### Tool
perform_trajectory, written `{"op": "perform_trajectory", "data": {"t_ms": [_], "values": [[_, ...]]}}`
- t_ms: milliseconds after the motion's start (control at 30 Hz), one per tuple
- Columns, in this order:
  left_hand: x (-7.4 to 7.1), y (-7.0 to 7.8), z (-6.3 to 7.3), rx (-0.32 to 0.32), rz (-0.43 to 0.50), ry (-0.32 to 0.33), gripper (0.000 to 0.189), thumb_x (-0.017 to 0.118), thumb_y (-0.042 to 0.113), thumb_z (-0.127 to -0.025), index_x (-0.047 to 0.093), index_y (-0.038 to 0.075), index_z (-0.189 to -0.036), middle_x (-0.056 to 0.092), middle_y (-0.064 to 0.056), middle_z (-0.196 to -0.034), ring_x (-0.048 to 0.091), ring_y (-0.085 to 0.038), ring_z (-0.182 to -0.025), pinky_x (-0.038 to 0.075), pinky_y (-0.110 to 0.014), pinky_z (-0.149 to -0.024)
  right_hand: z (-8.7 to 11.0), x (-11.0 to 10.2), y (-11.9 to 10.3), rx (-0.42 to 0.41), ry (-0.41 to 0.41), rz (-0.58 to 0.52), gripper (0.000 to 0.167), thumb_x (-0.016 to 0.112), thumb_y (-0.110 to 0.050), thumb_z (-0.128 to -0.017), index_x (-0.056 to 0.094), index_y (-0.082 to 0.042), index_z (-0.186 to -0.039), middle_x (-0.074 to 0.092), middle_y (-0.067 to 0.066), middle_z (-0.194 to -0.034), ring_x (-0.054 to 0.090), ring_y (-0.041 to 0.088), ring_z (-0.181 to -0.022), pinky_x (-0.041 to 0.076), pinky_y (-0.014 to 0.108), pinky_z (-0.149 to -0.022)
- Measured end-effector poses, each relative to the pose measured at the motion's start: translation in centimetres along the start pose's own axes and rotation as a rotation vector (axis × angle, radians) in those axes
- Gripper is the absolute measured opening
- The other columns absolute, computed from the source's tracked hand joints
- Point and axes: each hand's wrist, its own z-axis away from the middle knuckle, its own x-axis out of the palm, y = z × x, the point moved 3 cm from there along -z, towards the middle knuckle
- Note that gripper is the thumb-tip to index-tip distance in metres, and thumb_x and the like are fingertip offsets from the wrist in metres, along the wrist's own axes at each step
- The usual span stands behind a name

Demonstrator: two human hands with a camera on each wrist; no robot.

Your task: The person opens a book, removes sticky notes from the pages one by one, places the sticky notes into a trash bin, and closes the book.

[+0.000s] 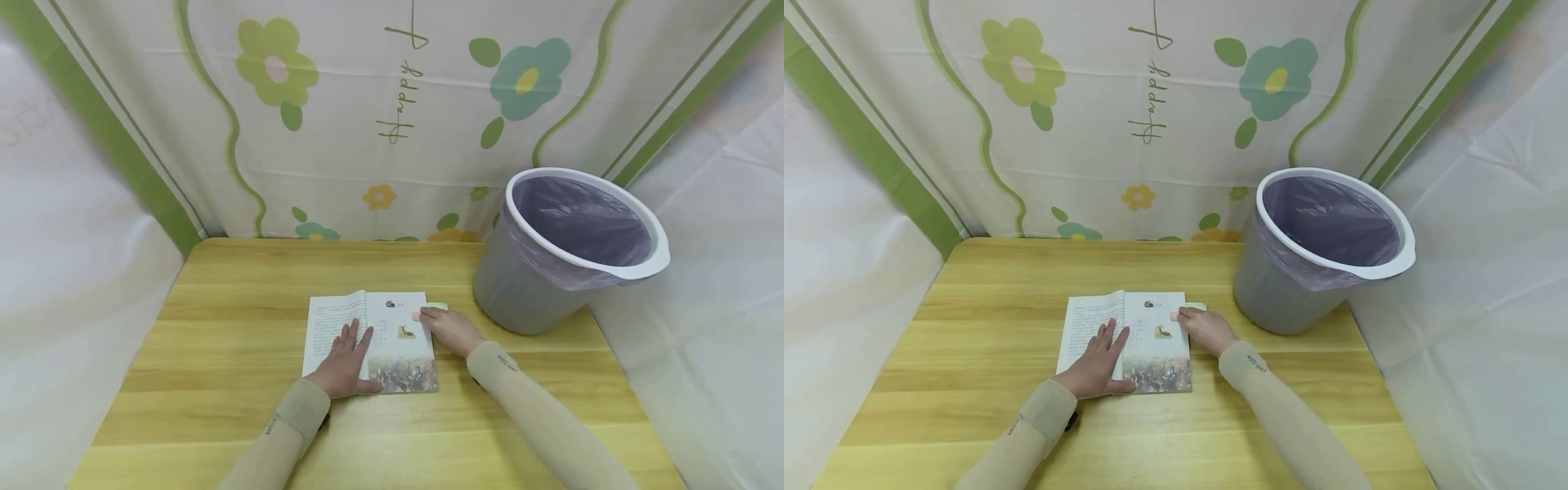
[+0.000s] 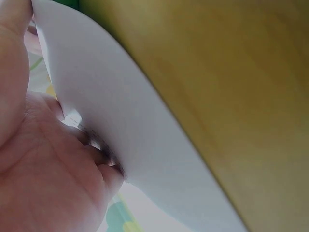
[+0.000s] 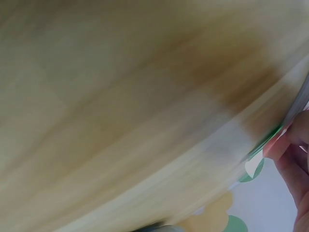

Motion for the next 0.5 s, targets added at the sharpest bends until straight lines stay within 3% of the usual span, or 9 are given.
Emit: {"op": "perform_trajectory", "data": {"t_ms": [233,500], "values": [[0.0,0.0,-0.1,-0.004,0.007,-0.003,0.116,0.07,0.064,-0.081,0.004,0.01,-0.16,-0.015,-0.022,-0.162,-0.011,-0.04,-0.147,0.007,-0.055,-0.118,0.3,0.1,0.7,0.032,0.005,0.019,0.029,0.076,-0.002,-0.086,0.07,-0.01,-0.113,0.068,0.01,-0.121,0.071,0.021,-0.084,0.055,0.026,-0.054],[-0.1,0.2,0.0,-0.008,0.0,-0.007,0.115,0.07,0.063,-0.081,0.005,0.009,-0.16,-0.014,-0.023,-0.162,-0.01,-0.041,-0.147,0.008,-0.055,-0.118,0.6,-0.2,1.3,0.047,0.043,0.016,0.027,0.078,0.0,-0.083,0.074,-0.01,-0.108,0.072,0.007,-0.101,0.071,0.018,-0.082,0.057,0.029,-0.059]]}}
